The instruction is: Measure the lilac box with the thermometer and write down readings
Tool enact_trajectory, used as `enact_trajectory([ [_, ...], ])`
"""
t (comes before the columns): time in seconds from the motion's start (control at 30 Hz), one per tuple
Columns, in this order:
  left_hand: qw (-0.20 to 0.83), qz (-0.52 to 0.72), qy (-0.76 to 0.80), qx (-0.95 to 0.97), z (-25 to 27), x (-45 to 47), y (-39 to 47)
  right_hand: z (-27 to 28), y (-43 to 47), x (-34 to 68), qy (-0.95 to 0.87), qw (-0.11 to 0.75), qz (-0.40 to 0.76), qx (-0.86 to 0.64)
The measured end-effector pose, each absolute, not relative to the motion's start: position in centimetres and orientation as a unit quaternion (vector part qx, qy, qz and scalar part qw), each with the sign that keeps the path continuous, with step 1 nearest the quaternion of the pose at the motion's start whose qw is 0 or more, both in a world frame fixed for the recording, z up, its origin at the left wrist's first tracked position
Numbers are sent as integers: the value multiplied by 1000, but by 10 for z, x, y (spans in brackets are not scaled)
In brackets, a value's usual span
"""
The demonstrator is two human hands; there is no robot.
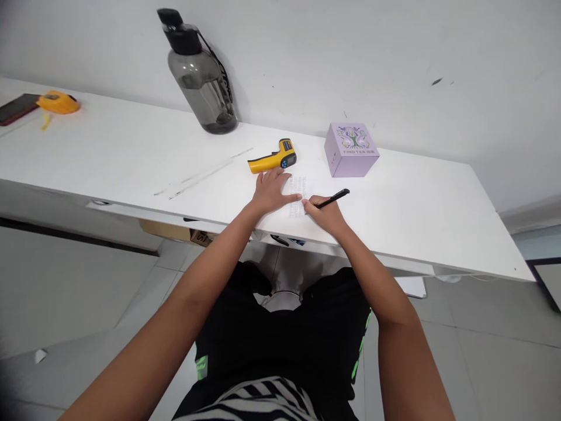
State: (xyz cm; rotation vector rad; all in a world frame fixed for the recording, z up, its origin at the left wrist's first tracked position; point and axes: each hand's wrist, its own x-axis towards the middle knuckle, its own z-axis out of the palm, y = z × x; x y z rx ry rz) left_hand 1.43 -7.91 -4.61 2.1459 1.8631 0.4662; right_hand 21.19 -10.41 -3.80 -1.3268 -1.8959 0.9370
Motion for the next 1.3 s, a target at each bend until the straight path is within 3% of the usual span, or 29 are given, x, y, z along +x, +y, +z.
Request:
enact_trajectory([
  [1.3, 126, 157, 645, 737, -47, 14, -77, -43, -104, 210, -720, 358, 349, -481],
])
